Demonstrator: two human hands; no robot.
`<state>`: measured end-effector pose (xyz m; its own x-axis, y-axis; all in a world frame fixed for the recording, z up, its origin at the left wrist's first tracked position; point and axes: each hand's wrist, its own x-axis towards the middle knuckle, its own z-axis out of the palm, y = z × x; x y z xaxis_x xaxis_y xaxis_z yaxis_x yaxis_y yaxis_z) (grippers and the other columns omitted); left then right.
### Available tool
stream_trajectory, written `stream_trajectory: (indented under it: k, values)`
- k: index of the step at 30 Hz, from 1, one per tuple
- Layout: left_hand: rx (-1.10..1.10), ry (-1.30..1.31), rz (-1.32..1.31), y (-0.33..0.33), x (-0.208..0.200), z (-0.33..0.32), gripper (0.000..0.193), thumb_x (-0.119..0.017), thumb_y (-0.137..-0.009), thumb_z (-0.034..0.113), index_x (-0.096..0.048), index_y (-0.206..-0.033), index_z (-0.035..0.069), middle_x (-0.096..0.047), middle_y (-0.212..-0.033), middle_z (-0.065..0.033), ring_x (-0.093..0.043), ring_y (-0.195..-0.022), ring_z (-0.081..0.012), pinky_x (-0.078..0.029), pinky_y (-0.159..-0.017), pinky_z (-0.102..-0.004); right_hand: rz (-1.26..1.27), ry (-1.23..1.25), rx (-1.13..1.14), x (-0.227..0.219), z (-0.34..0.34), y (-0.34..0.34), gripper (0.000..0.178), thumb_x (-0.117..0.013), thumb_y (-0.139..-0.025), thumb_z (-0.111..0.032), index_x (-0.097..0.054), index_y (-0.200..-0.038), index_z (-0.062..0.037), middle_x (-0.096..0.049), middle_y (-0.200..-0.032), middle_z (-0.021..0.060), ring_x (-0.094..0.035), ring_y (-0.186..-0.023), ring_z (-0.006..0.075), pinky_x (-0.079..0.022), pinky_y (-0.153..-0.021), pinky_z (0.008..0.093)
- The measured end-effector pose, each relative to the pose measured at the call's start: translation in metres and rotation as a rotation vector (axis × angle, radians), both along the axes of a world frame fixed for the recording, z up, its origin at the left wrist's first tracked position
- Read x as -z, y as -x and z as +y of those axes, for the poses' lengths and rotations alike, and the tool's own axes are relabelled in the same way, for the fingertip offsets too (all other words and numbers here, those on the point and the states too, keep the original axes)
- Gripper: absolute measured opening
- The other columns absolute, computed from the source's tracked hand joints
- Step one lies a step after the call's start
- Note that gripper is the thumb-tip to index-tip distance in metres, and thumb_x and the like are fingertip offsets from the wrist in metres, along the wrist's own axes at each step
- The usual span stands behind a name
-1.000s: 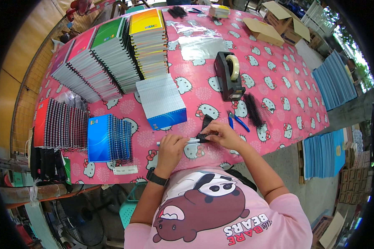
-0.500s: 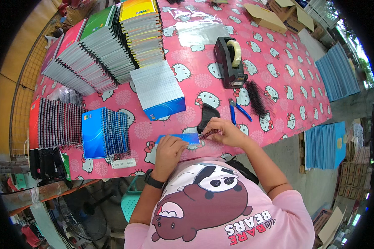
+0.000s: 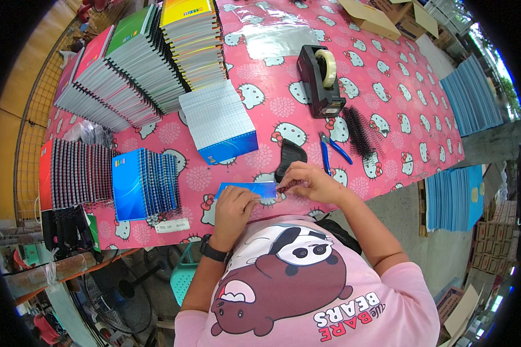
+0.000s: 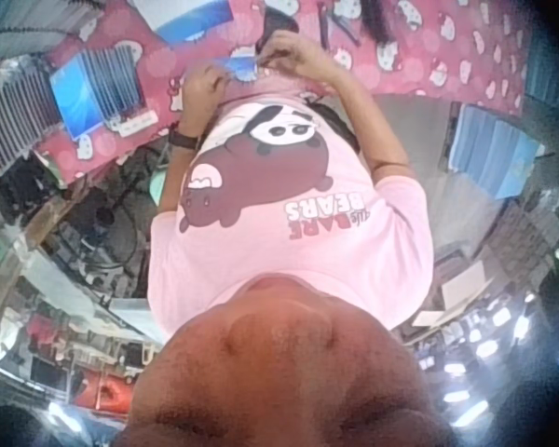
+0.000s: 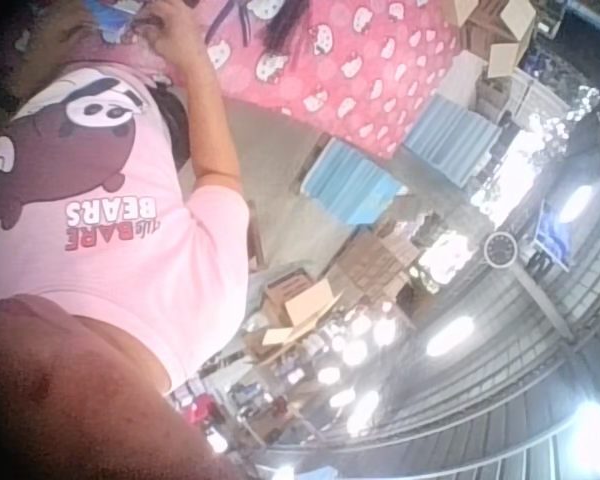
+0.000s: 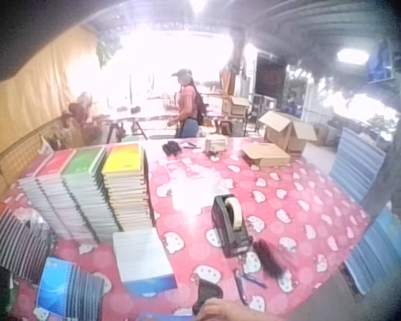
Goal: The person assembles notebooks by aligning paper stacks, applying a plastic spiral spine, and securing it with tape.
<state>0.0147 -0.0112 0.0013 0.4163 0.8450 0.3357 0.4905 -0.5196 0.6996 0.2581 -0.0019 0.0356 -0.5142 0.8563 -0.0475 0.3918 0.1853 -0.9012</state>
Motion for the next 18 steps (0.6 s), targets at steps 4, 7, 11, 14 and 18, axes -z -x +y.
stream_trajectory:
  k: [4,7,11,14,18]
  values:
    - [0.015,-0.049,0.014,-0.001,0.0,0.004,0.014,-0.066,-0.071,0.009,-0.066,-0.085,0.008,-0.06,-0.082,-0.005,-0.055,-0.079,-0.0242,-0.042,-0.069,-0.0364,-0.064,-0.025,0.021,0.001,0.001,0.002,0.023,-0.064,-0.072,0.003,-0.063,-0.094,-0.0039,-0.057,-0.09,0.0087,-0.056,-0.088,0.0242,-0.045,-0.078,0.0328]
    - [0.016,-0.111,0.048,-0.004,-0.007,0.009,0.017,-0.064,-0.074,0.009,-0.066,-0.09,0.008,-0.06,-0.082,-0.0043,-0.055,-0.08,-0.0235,-0.041,-0.071,-0.0364,-0.092,-0.091,0.05,0.006,0.005,0.0,0.023,-0.064,-0.073,0.002,-0.062,-0.095,-0.0044,-0.056,-0.089,0.0091,-0.055,-0.088,0.0254,-0.045,-0.077,0.0337]
    - [-0.017,-0.133,0.072,-0.009,-0.011,0.017,0.019,-0.063,-0.074,0.009,-0.065,-0.093,0.009,-0.06,-0.083,-0.0036,-0.055,-0.081,-0.0226,-0.04,-0.073,-0.0363,-0.053,-0.121,0.078,0.01,0.01,-0.003,0.021,-0.064,-0.073,0.001,-0.061,-0.094,-0.0037,-0.055,-0.088,0.0093,-0.055,-0.087,0.0265,-0.044,-0.077,0.0353]
    - [-0.039,-0.158,0.091,-0.01,-0.01,0.022,0.019,-0.064,-0.074,0.009,-0.065,-0.093,0.01,-0.06,-0.083,-0.0033,-0.055,-0.081,-0.0221,-0.04,-0.074,-0.0363,0.008,-0.159,0.104,0.013,0.012,-0.003,0.02,-0.064,-0.073,0.001,-0.061,-0.093,-0.0025,-0.056,-0.089,0.0094,-0.055,-0.087,0.0254,-0.044,-0.077,0.0342]
    - [-0.042,-0.176,0.093,-0.01,-0.005,0.024,0.019,-0.065,-0.073,0.01,-0.065,-0.092,0.01,-0.06,-0.083,-0.0033,-0.054,-0.082,-0.0221,-0.039,-0.074,-0.0364,0.027,-0.138,0.124,0.012,0.014,0.0,0.021,-0.062,-0.073,0.003,-0.061,-0.093,-0.0021,-0.057,-0.088,0.0091,-0.056,-0.087,0.0239,-0.044,-0.077,0.0325]
